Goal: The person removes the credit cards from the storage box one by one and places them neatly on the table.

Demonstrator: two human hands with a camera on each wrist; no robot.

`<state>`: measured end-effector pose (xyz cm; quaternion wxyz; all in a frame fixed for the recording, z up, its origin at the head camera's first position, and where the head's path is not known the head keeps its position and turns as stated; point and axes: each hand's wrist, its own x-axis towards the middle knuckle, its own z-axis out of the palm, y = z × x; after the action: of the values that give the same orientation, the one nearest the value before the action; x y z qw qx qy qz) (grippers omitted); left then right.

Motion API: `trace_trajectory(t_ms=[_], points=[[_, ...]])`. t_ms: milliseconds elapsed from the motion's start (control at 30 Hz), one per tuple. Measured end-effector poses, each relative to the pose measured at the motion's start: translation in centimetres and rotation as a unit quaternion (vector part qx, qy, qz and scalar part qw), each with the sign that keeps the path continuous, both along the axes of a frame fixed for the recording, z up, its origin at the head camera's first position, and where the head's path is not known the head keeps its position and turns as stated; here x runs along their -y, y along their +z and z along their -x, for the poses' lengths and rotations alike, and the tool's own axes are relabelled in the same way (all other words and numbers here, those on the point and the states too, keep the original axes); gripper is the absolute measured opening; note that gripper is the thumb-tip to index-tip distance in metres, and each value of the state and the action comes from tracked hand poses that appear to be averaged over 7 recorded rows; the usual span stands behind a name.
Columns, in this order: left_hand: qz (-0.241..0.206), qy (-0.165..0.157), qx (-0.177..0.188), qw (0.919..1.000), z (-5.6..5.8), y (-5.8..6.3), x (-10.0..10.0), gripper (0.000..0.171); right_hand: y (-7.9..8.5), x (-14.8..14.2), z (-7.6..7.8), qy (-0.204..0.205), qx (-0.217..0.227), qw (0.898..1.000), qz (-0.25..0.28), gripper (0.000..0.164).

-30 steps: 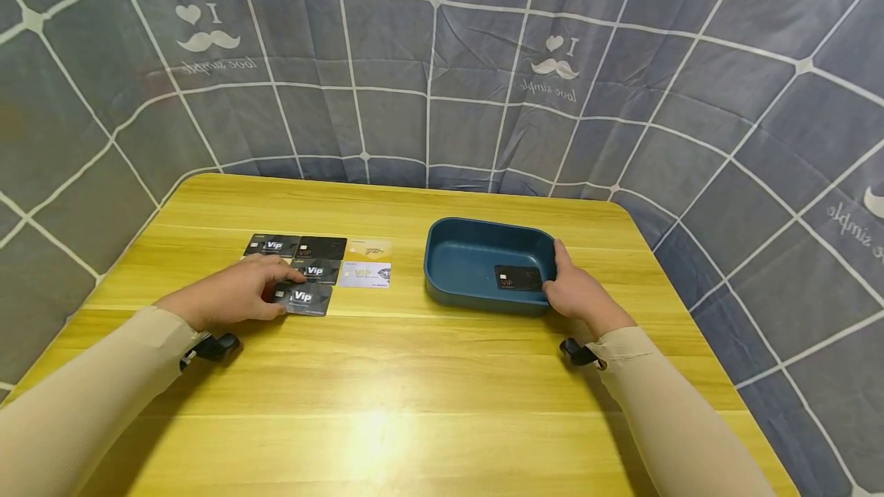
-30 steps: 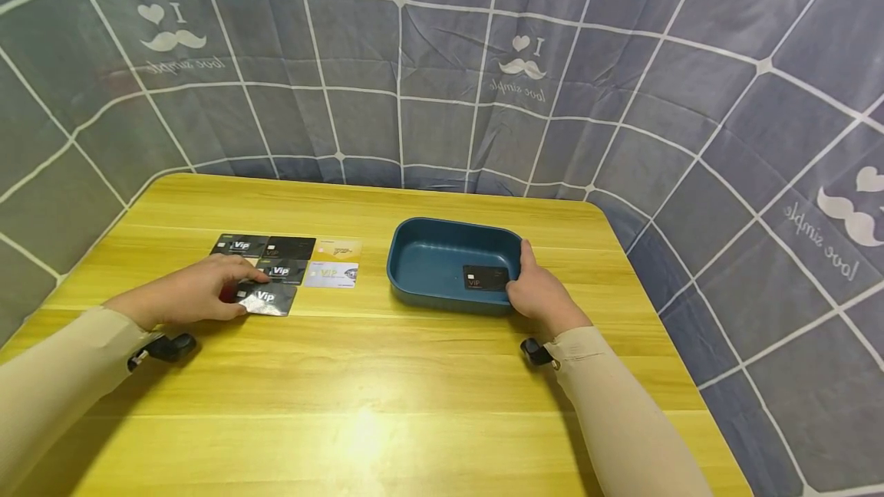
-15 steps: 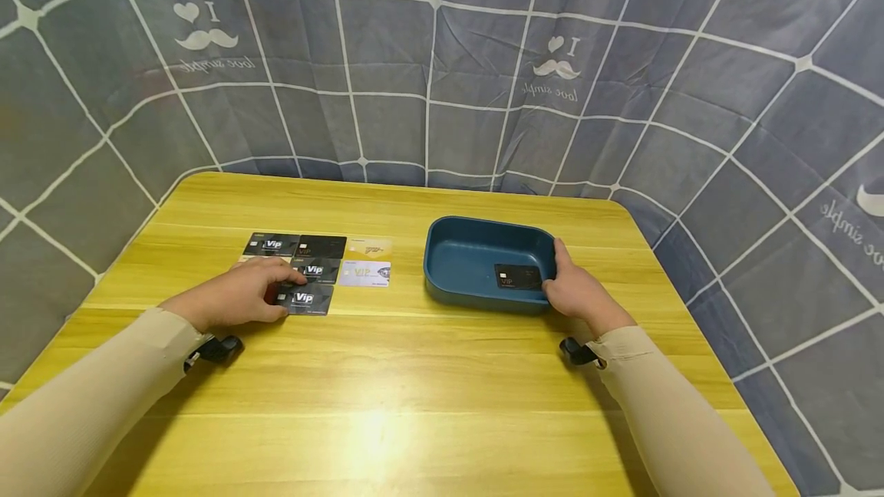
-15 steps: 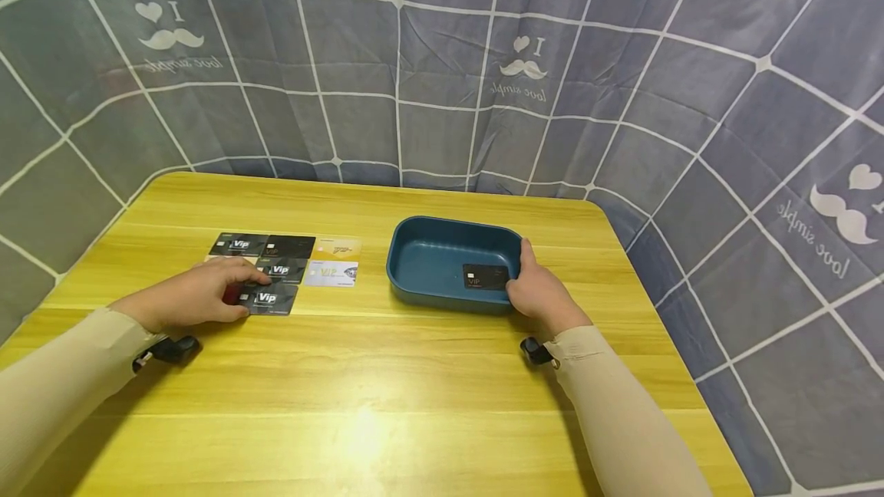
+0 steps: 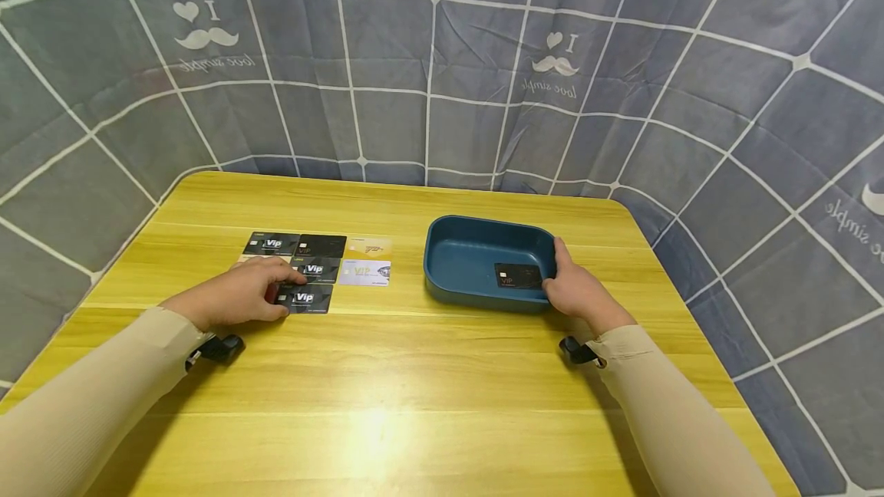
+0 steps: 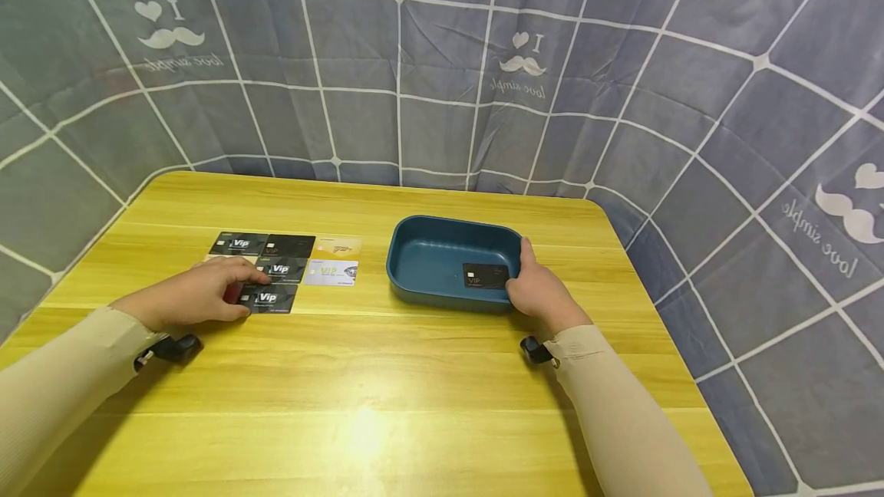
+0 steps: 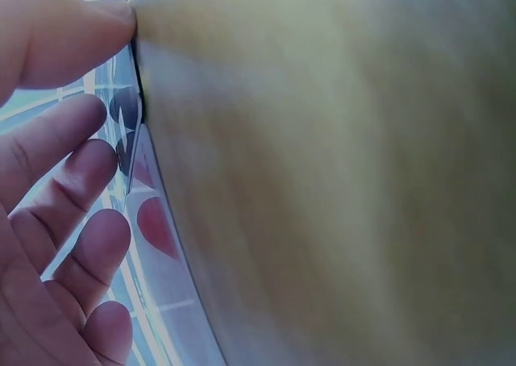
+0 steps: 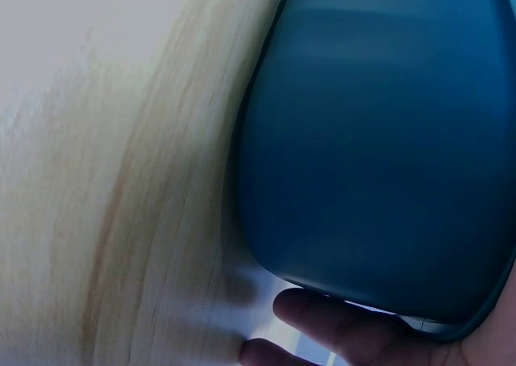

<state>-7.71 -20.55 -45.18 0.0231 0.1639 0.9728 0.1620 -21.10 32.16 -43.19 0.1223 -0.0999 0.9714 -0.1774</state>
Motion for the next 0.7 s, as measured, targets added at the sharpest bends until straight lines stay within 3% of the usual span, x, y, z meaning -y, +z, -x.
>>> trace_trajectory(t_ms=[700], points=[[-0.012,0.012,0.024,0.9996,0.07,0.04,-0.08,0.047,-0.22,-0.10,-0.01,0.000,0.003,1.000,0.007,0.090]])
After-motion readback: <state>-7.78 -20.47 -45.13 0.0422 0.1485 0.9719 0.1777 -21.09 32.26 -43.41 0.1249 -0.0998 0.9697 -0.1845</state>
